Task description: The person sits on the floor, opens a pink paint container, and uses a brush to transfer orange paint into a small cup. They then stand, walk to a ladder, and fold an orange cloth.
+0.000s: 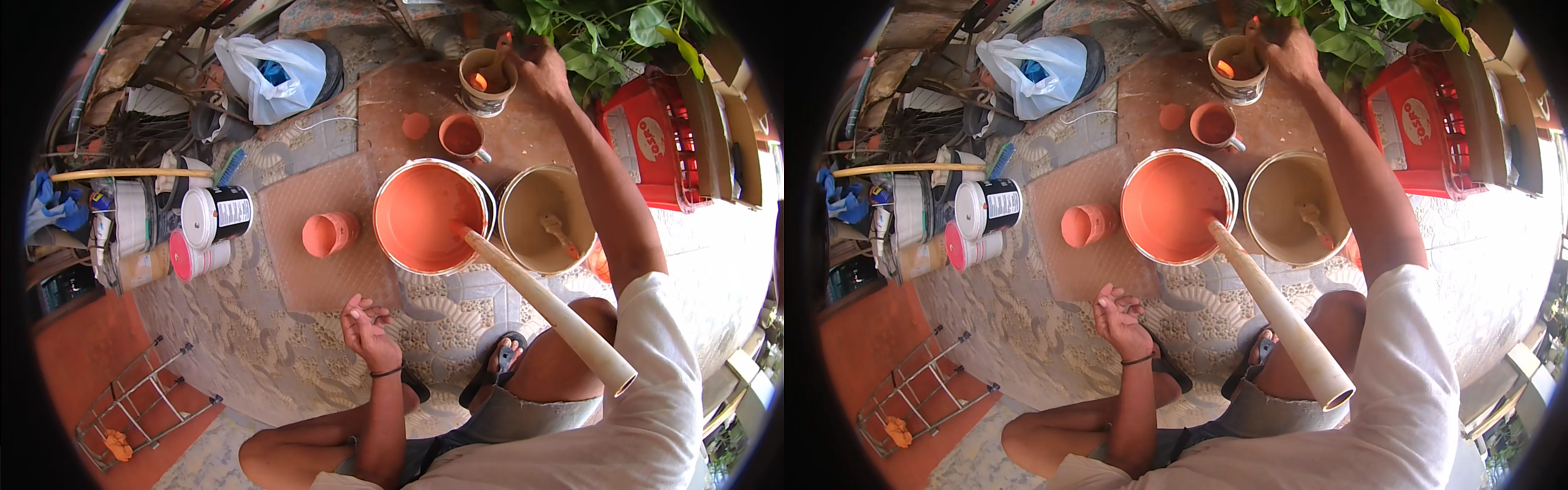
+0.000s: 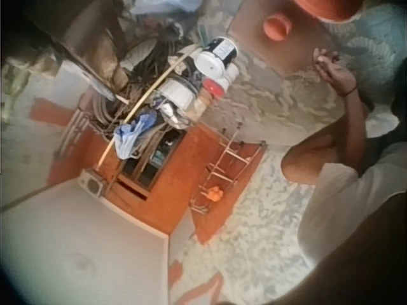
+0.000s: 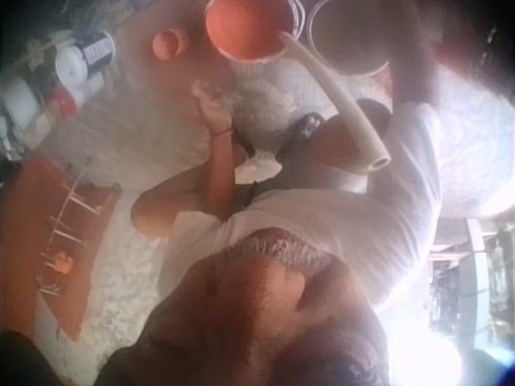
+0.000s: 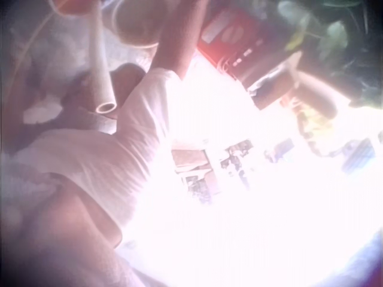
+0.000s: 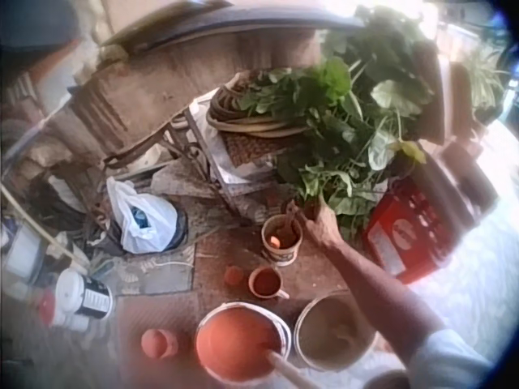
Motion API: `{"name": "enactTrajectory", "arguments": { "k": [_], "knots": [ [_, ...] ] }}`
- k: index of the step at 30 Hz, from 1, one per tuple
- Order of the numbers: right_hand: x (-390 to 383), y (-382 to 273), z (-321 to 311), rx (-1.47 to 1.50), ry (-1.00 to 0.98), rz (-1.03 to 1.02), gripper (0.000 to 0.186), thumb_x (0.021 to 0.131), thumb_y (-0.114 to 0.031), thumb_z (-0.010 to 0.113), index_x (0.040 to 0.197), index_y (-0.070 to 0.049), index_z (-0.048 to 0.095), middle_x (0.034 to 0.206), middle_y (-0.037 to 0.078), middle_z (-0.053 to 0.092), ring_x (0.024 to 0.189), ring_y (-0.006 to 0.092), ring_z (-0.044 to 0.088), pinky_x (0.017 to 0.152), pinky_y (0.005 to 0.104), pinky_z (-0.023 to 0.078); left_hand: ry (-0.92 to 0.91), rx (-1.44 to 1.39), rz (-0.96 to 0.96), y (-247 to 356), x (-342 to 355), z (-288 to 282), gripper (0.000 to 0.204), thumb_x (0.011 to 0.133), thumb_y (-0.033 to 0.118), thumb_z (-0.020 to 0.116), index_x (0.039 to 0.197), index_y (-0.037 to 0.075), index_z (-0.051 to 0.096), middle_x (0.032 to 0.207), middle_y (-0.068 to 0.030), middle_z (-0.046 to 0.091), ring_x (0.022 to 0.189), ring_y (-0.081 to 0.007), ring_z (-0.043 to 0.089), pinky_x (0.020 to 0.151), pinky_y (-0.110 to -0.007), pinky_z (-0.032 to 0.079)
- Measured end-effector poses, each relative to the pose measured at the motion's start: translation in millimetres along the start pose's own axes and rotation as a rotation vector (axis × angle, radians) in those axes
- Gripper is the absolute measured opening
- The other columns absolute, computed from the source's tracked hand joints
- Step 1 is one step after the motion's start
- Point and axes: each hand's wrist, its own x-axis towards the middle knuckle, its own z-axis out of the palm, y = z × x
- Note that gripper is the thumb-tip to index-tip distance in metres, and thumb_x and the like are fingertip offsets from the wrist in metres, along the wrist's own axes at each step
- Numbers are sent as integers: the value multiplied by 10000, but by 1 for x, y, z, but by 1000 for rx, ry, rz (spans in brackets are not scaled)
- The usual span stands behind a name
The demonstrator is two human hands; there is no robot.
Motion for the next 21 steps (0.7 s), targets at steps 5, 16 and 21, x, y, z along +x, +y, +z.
{"name": "enactTrajectory", "arguments": {
  "k": [5,16,21],
  "knots": [
    [39,38,20,-47,-123,30,587,914,-519,754,1225,-22,731,1036,132,762,960,228,718,906,354,547,-22,6,-6,-5,7,3,395,1090,355,569,1300,20,575,1109,-86,635,796,-167,653,641,-302,522],
    [10,-3,-23,504,69,43,300,1011,-328,731,1064,-33,755,868,35,730,735,93,683,629,250,538,-30,-15,-40,-9,5,-1,392,1089,356,572,1302,28,578,1100,-74,638,811,-167,656,663,-316,529],
    [6,25,-41,854,153,166,326,1022,-267,710,1152,30,673,975,109,717,777,183,731,656,292,610,-53,-5,-53,-10,4,3,397,1089,361,571,1304,27,580,1108,-77,637,822,-171,656,683,-324,532]
  ]
}}
